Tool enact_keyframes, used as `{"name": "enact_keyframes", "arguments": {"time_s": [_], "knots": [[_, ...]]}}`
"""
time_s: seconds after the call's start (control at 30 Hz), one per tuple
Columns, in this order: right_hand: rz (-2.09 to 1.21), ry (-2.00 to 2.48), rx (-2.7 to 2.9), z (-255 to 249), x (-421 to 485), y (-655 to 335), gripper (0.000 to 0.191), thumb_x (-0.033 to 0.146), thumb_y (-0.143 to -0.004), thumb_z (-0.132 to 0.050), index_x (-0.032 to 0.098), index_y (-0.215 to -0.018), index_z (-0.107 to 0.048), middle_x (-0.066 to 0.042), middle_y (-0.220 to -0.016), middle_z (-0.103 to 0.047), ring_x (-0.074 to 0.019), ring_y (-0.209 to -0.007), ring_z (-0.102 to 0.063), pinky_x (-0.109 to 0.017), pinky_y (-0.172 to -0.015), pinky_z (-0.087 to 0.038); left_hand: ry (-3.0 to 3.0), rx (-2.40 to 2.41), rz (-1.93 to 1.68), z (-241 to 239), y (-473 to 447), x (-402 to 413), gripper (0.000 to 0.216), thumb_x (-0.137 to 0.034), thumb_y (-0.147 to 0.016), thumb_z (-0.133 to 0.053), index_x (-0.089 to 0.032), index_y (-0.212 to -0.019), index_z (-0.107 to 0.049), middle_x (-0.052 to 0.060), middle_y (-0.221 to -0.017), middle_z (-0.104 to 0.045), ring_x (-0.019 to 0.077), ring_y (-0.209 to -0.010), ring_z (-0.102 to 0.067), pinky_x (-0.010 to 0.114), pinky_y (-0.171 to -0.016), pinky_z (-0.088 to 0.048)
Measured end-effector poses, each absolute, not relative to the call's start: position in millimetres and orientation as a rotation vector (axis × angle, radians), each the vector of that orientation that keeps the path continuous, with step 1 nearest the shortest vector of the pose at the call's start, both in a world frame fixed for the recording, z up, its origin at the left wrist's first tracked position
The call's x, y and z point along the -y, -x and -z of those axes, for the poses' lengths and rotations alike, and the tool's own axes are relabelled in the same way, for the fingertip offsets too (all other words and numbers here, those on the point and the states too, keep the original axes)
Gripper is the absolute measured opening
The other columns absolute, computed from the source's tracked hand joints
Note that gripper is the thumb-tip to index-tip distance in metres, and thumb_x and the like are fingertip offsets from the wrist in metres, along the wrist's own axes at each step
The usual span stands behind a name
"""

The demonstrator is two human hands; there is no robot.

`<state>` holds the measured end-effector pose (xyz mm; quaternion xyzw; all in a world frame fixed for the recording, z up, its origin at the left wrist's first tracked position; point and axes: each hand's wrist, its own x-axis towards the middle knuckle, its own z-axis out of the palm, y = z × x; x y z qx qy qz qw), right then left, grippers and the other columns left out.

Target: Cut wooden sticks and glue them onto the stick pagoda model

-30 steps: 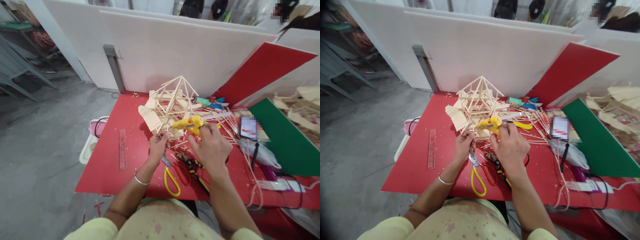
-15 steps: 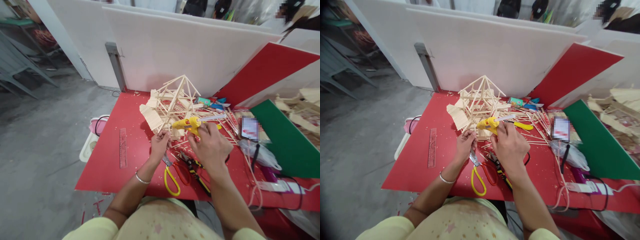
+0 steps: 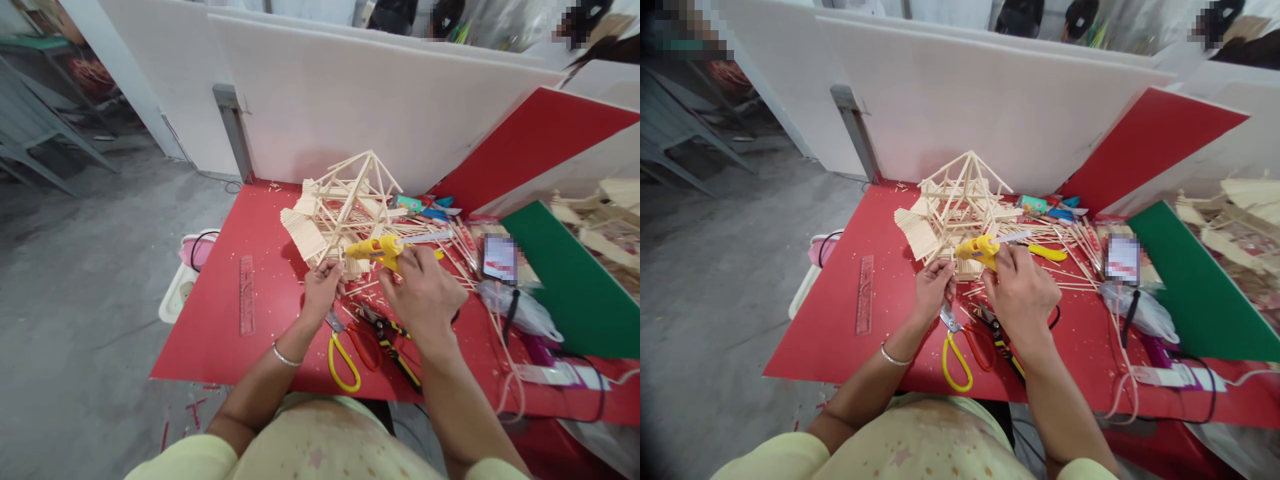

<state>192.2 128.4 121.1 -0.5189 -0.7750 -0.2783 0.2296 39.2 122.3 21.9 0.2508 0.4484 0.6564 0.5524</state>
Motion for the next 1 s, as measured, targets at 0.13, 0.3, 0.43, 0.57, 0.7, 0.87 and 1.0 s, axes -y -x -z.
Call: {"name": "enact_keyframes", "arguments": {"time_s": [0.13, 0.3, 0.43, 0.57, 0.7, 0.87, 1.0], "knots": [[0.781, 1.428, 2.132, -121.2, -129.0, -192.1, 0.029, 0.032, -0.09, -0.057, 0.018, -0.115, -0.065, -0.004, -0.103, -0.067, -0.012, -0.07, -0.054, -0.029, -0.057, -0.028, -0.588, -1.058, -1.555, -20.9, -39.7, -122.9, 0.037, -0.05, -0.076, -0.075, -0.017, -0.084, -0.061, -0.004, -0.058, -0.062, 0.0061, -0.037, -0.049, 0.018, -0.037, -0.036], [0.776, 1.408, 2.127, -121.2, -129.8, -192.0, 0.029, 0.032, -0.09, -0.057, 0.018, -0.115, -0.065, -0.004, -0.101, -0.067, -0.0124, -0.07, -0.054, -0.029, -0.057, -0.028, -0.586, -1.049, -1.555, -21.7, -40.2, -122.3, 0.037, -0.05, -0.076, -0.075, -0.017, -0.083, -0.061, -0.003, -0.058, -0.062, 0.0058, -0.038, -0.049, 0.017, -0.037, -0.036], [0.776, 1.407, 2.114, -120.7, -129.6, -191.9, 0.03, 0.031, -0.09, -0.056, 0.018, -0.115, -0.066, -0.005, -0.1, -0.067, -0.0125, -0.069, -0.054, -0.029, -0.058, -0.027, -0.588, -1.048, -1.553, -21.9, -40.0, -121.9, 0.036, -0.05, -0.077, -0.074, -0.017, -0.083, -0.061, -0.003, -0.059, -0.062, 0.0058, -0.039, -0.049, 0.017, -0.038, -0.036], [0.752, 1.436, 2.121, -122.2, -128.8, -191.7, 0.028, 0.032, -0.09, -0.056, 0.018, -0.112, -0.067, -0.005, -0.099, -0.067, -0.0126, -0.069, -0.053, -0.029, -0.057, -0.026, -0.595, -1.053, -1.549, -22.4, -40.2, -121.8, 0.037, -0.051, -0.076, -0.075, -0.017, -0.083, -0.061, -0.003, -0.06, -0.062, 0.0058, -0.039, -0.05, 0.018, -0.038, -0.036], [0.757, 1.434, 2.107, -123.7, -129.6, -190.8, 0.028, 0.031, -0.09, -0.056, 0.018, -0.112, -0.066, -0.004, -0.1, -0.067, -0.0119, -0.067, -0.051, -0.029, -0.056, -0.026, -0.582, -1.058, -1.549, -25.2, -40.6, -122.5, 0.039, -0.051, -0.074, -0.075, -0.017, -0.084, -0.061, -0.003, -0.057, -0.061, 0.0061, -0.038, -0.049, 0.018, -0.038, -0.036], [0.755, 1.431, 2.093, -120.9, -133.8, -190.1, 0.029, 0.032, -0.09, -0.056, 0.018, -0.114, -0.066, -0.005, -0.105, -0.067, -0.012, -0.067, -0.052, -0.029, -0.057, -0.027, -0.587, -1.057, -1.555, -25.7, -40.7, -123.9, 0.038, -0.05, -0.074, -0.076, -0.017, -0.083, -0.06, -0.003, -0.058, -0.061, 0.0061, -0.038, -0.049, 0.018, -0.038, -0.036], [0.756, 1.438, 2.098, -119.6, -136.4, -189.2, 0.03, 0.032, -0.09, -0.055, 0.019, -0.115, -0.065, -0.006, -0.107, -0.066, -0.0128, -0.068, -0.053, -0.029, -0.059, -0.03, -0.595, -1.067, -1.554, -23.7, -40.8, -124.5, 0.037, -0.049, -0.076, -0.075, -0.016, -0.083, -0.06, -0.003, -0.058, -0.061, 0.0063, -0.038, -0.05, 0.018, -0.038, -0.036]]}}
